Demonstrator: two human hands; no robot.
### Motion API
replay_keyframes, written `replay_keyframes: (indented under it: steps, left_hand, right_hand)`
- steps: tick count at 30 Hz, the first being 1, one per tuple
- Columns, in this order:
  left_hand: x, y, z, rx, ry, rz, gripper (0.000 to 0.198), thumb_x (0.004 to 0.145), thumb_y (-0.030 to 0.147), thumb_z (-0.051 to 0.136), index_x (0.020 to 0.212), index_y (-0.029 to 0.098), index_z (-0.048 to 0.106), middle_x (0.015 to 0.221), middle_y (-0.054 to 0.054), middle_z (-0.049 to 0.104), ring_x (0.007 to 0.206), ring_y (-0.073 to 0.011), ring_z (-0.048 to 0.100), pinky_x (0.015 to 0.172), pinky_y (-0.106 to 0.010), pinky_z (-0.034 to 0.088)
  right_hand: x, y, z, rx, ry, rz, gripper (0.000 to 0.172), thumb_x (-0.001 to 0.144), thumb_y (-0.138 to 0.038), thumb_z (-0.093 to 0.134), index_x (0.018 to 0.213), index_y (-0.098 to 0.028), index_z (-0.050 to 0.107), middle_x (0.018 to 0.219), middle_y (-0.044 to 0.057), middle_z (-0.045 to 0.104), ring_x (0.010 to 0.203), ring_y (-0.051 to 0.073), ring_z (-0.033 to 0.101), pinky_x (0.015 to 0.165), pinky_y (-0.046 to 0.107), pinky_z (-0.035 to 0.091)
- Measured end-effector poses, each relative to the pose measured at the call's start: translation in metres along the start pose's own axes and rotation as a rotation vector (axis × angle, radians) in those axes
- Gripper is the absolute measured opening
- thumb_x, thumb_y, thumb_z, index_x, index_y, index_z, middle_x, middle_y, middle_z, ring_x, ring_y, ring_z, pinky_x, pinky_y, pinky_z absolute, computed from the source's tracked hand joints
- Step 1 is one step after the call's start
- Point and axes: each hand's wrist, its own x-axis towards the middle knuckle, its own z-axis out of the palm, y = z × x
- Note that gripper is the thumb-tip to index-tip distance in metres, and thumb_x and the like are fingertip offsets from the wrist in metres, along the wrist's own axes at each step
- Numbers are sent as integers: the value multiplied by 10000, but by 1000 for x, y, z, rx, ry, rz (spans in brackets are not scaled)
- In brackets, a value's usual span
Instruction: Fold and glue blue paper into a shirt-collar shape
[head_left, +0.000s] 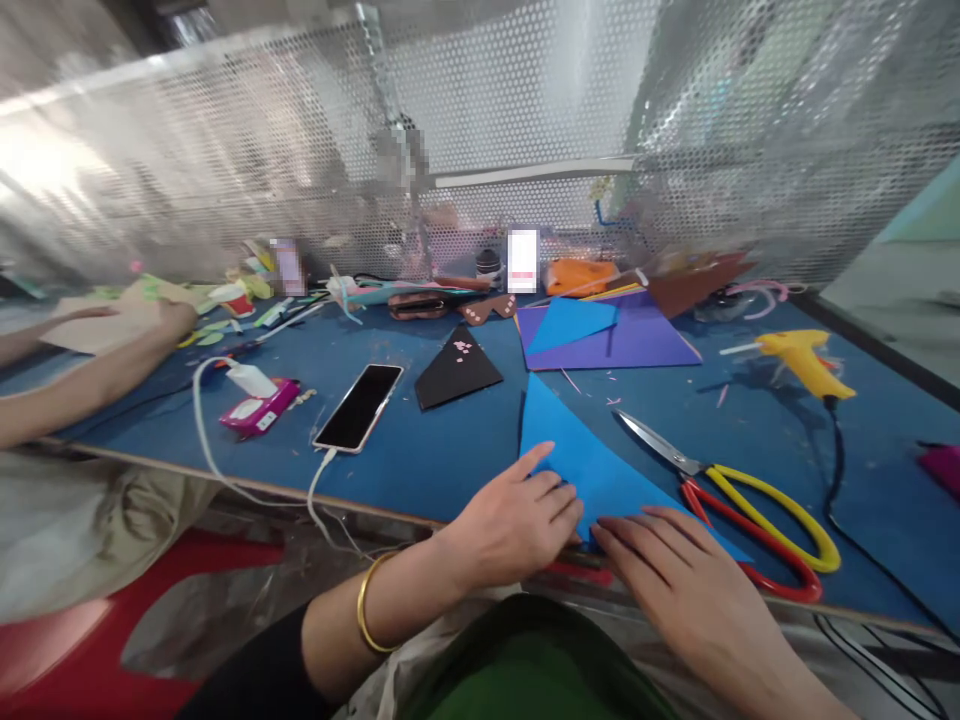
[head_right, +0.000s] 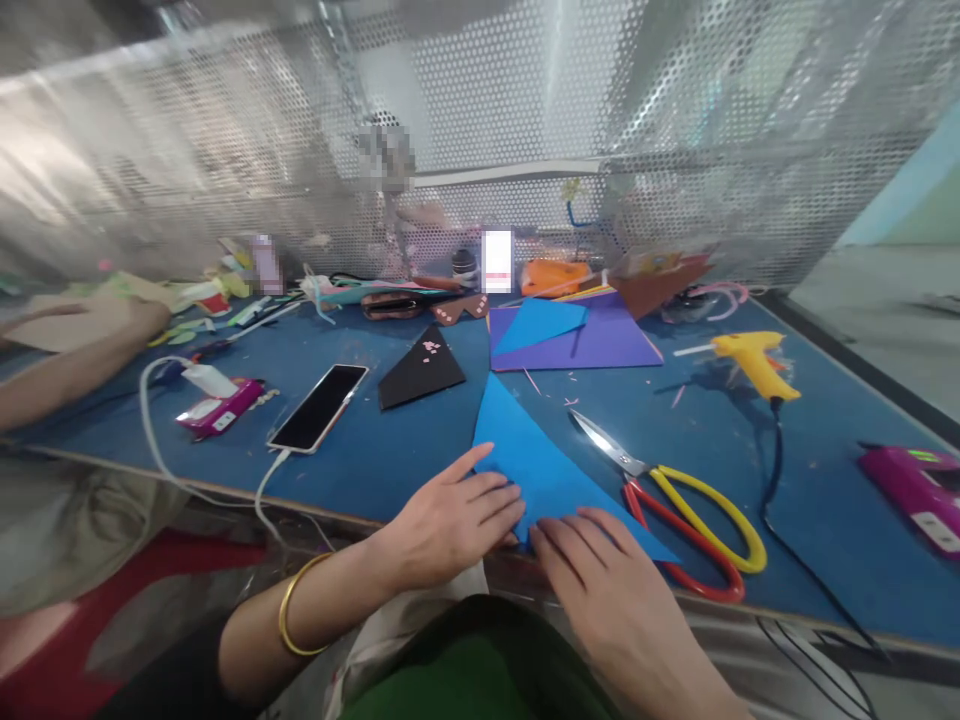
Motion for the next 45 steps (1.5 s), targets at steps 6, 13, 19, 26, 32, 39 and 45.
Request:
replay_keyframes:
  steps: [6, 13, 19, 26, 32, 39, 45]
  left_hand:
    - [7, 2, 1, 98, 17, 78, 267, 1004, 216, 467, 973, 102, 707, 899, -68, 739, 838, -177, 660, 1197, -478, 313]
    - [11, -5, 1, 42, 49, 52, 238, 1001, 211, 475, 994, 122, 696, 936, -47, 742, 921, -167, 659, 1213, -450, 292]
    - [17, -4, 7, 1, 168, -158, 225, 994, 150, 466, 917, 191, 673, 846, 47, 729, 1000, -120, 634, 1269, -445, 128]
    - [21, 2, 11, 1, 280, -228, 237, 984, 112, 454, 897, 167, 667, 814, 21, 728, 1006, -128, 650, 1262, -433, 171]
    - [25, -4, 10, -139, 362, -368, 176, 981, 194, 523, 879, 221, 664, 782, 55, 724, 1010, -136, 671, 1256, -449, 153]
    - [24, -4, 1, 45, 430, -295, 250, 962, 89, 460, 885, 152, 689, 792, 17, 730, 895, -123, 698, 1240, -418, 203]
    - [25, -3, -12, 17, 453, -358, 255, 984, 132, 471, 851, 172, 685, 758, 39, 725, 941, -134, 698, 1247, -429, 153]
  right_hand:
    - [4, 5, 9, 28, 63, 14, 317, 957, -107, 414, 995, -103, 729, 958, 114, 759, 863, 246, 666, 871, 443, 445]
    - [12, 12, 6, 15, 132, 60, 346, 952, -125, 392, 981, -176, 733, 926, 101, 769, 808, 235, 671, 824, 427, 433]
    - [17, 17, 1, 9, 236, 130, 202, 932, -141, 582, 1094, -161, 700, 990, 93, 770, 827, 210, 686, 847, 393, 445]
    - [33, 13, -2, 32, 305, 112, 232, 928, -18, 506, 1017, -89, 708, 935, 122, 767, 842, 206, 695, 904, 412, 450]
    - [41, 8, -3, 27, 364, 155, 182, 918, -16, 536, 953, -69, 706, 870, 124, 758, 809, 194, 693, 902, 409, 452]
    - [57, 8, -3, 93, 390, 205, 214, 928, -26, 521, 1022, -96, 700, 941, 104, 762, 864, 178, 696, 947, 392, 429]
    - [67, 6, -10, 58, 409, 153, 257, 944, -64, 466, 958, -129, 714, 874, 68, 771, 803, 170, 698, 993, 392, 398]
